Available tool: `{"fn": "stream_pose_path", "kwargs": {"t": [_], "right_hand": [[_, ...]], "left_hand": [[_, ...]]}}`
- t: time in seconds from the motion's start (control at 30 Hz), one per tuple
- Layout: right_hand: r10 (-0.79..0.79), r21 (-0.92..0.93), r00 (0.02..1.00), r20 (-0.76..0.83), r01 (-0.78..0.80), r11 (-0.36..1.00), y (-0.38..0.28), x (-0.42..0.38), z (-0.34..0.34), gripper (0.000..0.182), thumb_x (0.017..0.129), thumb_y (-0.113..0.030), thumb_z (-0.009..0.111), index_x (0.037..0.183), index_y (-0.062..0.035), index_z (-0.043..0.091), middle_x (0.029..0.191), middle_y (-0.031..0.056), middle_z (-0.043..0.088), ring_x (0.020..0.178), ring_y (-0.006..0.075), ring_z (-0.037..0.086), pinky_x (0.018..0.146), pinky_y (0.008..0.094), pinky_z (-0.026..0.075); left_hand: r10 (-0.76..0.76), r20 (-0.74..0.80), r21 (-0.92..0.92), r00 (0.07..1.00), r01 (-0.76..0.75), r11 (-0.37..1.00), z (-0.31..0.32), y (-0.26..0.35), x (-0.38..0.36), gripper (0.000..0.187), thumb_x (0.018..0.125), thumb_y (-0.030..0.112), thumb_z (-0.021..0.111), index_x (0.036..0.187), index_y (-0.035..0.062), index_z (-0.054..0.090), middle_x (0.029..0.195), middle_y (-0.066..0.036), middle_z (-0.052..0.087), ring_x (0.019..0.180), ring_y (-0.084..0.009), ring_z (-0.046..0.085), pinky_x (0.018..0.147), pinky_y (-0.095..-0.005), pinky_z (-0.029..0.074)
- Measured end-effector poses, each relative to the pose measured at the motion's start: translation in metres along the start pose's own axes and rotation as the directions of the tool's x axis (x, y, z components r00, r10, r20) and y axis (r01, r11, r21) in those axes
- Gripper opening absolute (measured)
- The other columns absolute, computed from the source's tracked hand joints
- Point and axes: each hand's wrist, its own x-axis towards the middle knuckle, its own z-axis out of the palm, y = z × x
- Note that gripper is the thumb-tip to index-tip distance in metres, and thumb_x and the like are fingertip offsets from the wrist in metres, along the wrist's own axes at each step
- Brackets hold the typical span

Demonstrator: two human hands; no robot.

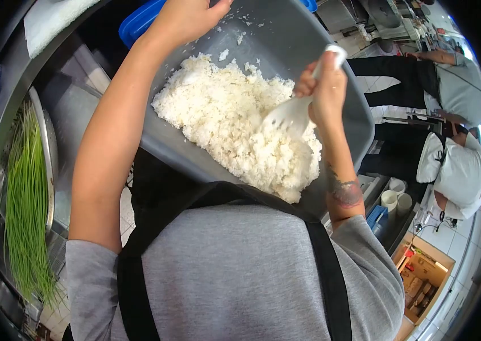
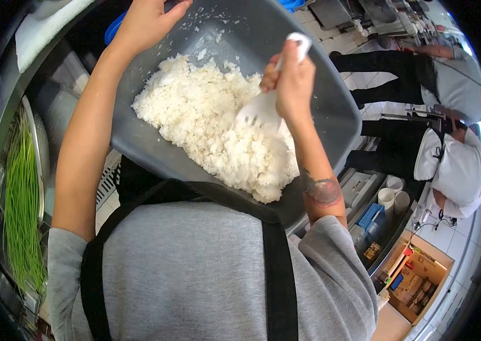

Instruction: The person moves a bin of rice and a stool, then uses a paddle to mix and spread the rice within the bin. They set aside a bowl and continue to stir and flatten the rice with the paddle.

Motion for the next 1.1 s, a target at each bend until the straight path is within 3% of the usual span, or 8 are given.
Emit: {"fn": "stream_pose_path", "kwargs": {"t": [0.13,0.2,0.23,0.5,0.67,0.8,0.97,1.1], "right_hand": [[-0.425,0.25,0.858,-0.289,0.496,0.831,-0.011,0.023,0.003,0.049,0.093,-0.05,0.038,0.082,-0.002,0.04,0.052,0.0021,0.033,0.043,0.0122,0.031,0.043,0.0315,0.035],[-0.485,0.082,0.843,-0.231,0.514,0.854,0.02,0.028,-0.004,0.049,0.093,-0.05,0.038,0.08,-0.0024,0.039,0.052,0.0023,0.032,0.042,0.0125,0.03,0.043,0.0316,0.034],[-0.496,-0.094,0.852,-0.17,0.487,0.868,0.042,0.034,-0.01,0.049,0.093,-0.049,0.039,0.079,-0.0027,0.038,0.051,0.0026,0.031,0.042,0.0128,0.029,0.043,0.0318,0.033],[0.048,0.093,0.997,-0.066,-0.042,0.995,0.017,0.003,-0.024,0.047,0.093,-0.048,0.041,0.078,-0.0036,0.037,0.051,0.0016,0.033,0.042,0.0106,0.031,0.042,0.0281,0.032],[-0.172,0.119,0.985,-0.006,0.171,0.978,-0.006,-0.007,0.014,0.051,0.092,-0.053,0.038,0.08,-0.0036,0.037,0.053,0.0027,0.034,0.044,0.0112,0.032,0.043,0.029,0.033],[-0.279,0.564,0.954,-0.109,0.29,0.773,-0.002,0.019,0.063,0.054,0.091,-0.059,0.031,0.082,-0.0059,0.038,0.056,0.002,0.031,0.049,0.0136,0.031,0.05,0.0325,0.034],[-0.545,0.422,0.834,-0.082,0.525,0.739,0.075,0.053,0.109,0.054,0.092,-0.055,0.035,0.08,-0.0021,0.038,0.053,0.0058,0.04,0.045,0.0153,0.042,0.046,0.031,0.041],[-0.324,0.47,0.924,0.202,0.199,0.86,0.065,0.061,0.102,0.053,0.092,-0.054,0.036,0.081,-0.0022,0.04,0.052,0.0044,0.038,0.043,0.0149,0.04,0.044,0.0323,0.04]], "left_hand": [[0.022,-0.018,0.013,1.0,-0.022,1.0,0.002,-0.002,-0.001,0.007,0.072,0.005,0.056,0.072,-0.0024,0.056,0.073,-0.016,0.053,0.069,-0.0285,0.055,0.062,-0.0349,0.044],[0.062,-0.043,0.028,0.997,-0.061,0.998,-0.002,0.002,-0.008,0.007,0.072,0.005,0.056,0.072,-0.0024,0.056,0.073,-0.016,0.053,0.068,-0.0285,0.055,0.062,-0.0349,0.044],[0.064,-0.046,0.035,0.997,-0.063,0.997,-0.002,0.002,-0.009,0.007,0.072,0.005,0.056,0.072,-0.0023,0.056,0.073,-0.016,0.053,0.068,-0.0285,0.055,0.062,-0.0349,0.044],[0.066,-0.047,0.005,0.997,-0.066,0.998,-0.004,0.004,-0.01,0.007,0.071,0.005,0.057,0.072,-0.0018,0.056,0.073,-0.016,0.053,0.067,-0.0285,0.055,0.062,-0.035,0.043],[0.11,-0.064,0.044,0.992,-0.108,0.993,-0.003,0.007,-0.016,0.007,0.071,0.005,0.057,0.072,-0.0017,0.056,0.073,-0.016,0.053,0.067,-0.0286,0.054,0.062,-0.035,0.043],[0.081,-0.059,0.041,0.995,-0.078,0.996,-0.004,0.007,-0.013,0.007,0.071,0.005,0.056,0.072,-0.0019,0.056,0.073,-0.016,0.053,0.069,-0.0285,0.055,0.062,-0.0348,0.043],[0.066,-0.051,0.035,0.997,-0.064,0.997,-0.004,0.006,-0.014,0.006,0.071,0.004,0.056,0.072,-0.002,0.056,0.073,-0.016,0.053,0.069,-0.0283,0.055,0.062,-0.0346,0.044],[0.09,-0.05,0.056,0.995,-0.087,0.995,-0.003,0.007,-0.013,0.006,0.072,0.004,0.056,0.072,-0.0018,0.057,0.073,-0.016,0.053,0.069,-0.0285,0.055,0.062,-0.035,0.044]]}}
